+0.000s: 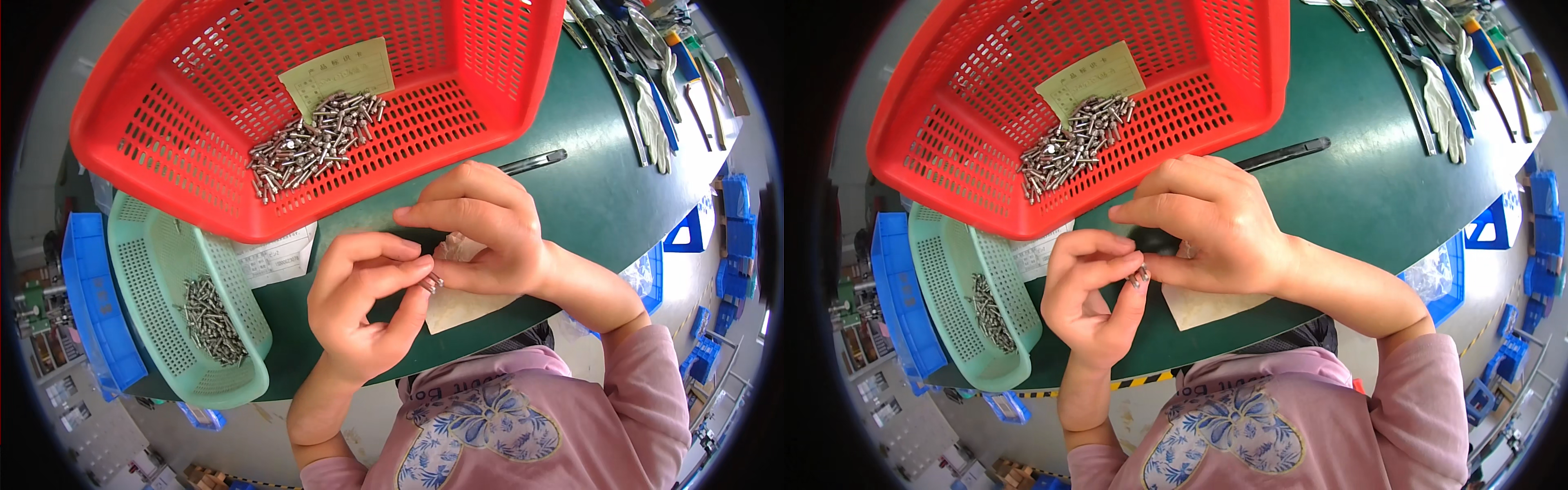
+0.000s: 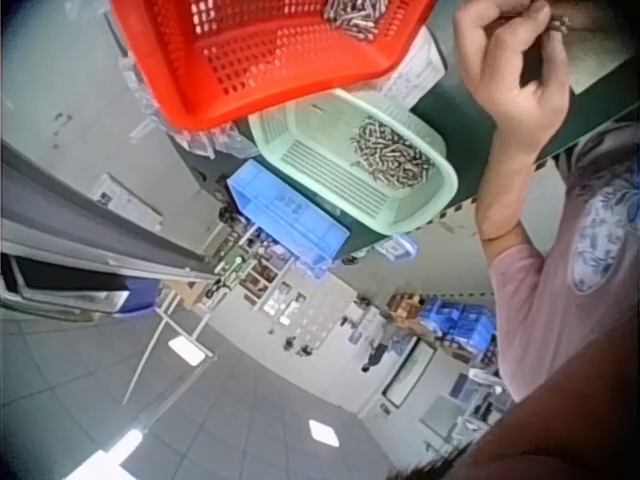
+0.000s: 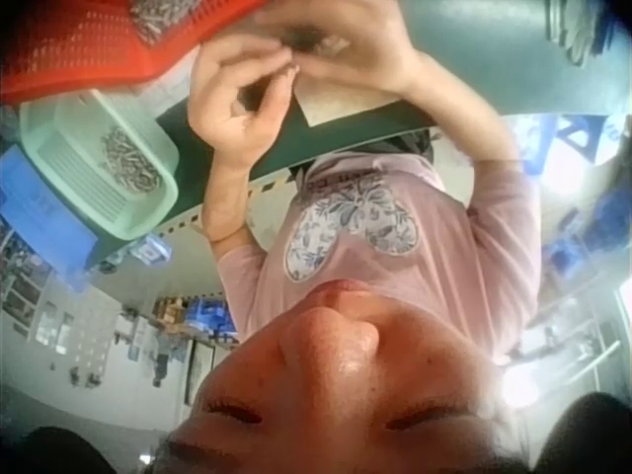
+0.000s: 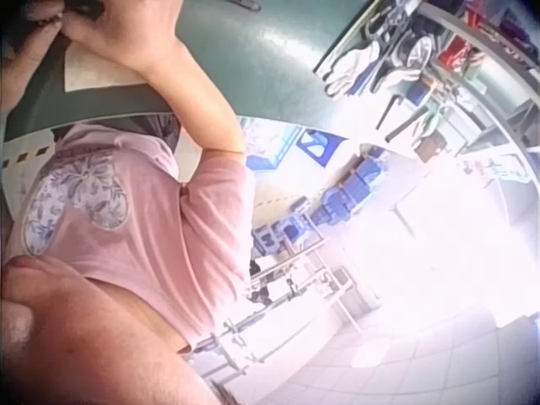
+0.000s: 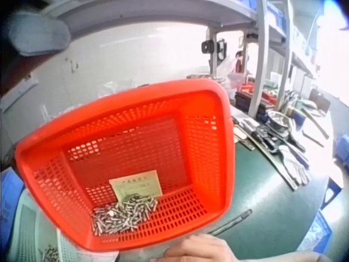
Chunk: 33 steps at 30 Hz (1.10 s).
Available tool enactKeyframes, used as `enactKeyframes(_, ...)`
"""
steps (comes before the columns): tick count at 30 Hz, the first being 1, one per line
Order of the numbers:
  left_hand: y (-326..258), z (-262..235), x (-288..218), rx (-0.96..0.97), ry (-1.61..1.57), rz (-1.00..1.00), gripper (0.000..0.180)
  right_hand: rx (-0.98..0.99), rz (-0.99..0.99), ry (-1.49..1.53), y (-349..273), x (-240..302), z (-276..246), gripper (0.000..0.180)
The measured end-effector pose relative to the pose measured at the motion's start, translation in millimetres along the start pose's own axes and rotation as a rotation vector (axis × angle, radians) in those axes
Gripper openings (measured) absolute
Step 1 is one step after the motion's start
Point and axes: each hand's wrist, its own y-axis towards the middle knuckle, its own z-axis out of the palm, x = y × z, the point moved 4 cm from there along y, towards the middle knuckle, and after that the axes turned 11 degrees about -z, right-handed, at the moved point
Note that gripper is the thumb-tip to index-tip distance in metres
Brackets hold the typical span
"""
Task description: Inspecting and sorting small metal pins at a factory workbench, using a small blade to check components.
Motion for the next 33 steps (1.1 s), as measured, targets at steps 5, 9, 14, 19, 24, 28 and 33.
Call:
enactKeyframes(5,-3,2,-7,-0.035,0.167,0.137,0.026,-0.028,-0.027,-0.003,-1,0,-1,0.045)
enactKeyframes(9,-3,4,-8,-0.061,0.265,0.235,0.027,-0.019,-0.016,-0.01,-2,0,-1,0.044)
enactKeyframes(14,-4,2,-9,-0.088,0.312,0.29,0.028,-0.002,-0.013,-0.023,0,2,0,0.043)
enactKeyframes(19,-1,-24,-21,-0.257,0.658,0.23,0.021,0.201,0.071,-0.192,-1,-9,4,0.031)
enactKeyframes(24,-43,-112,-46,-0.645,1.005,0.029,0.018,0.283,0.062,-0.379,23,-52,7,0.022)
enactKeyframes(28,-56,-142,-31,-0.792,1.015,-0.369,0.023,0.385,0.05,-0.554,35,-89,16,0.013)
enactKeyframes(33,-36,-106,-46,-0.686,0.967,-0.11,0.024,0.642,0.082,-0.625,52,-91,20,0.012)
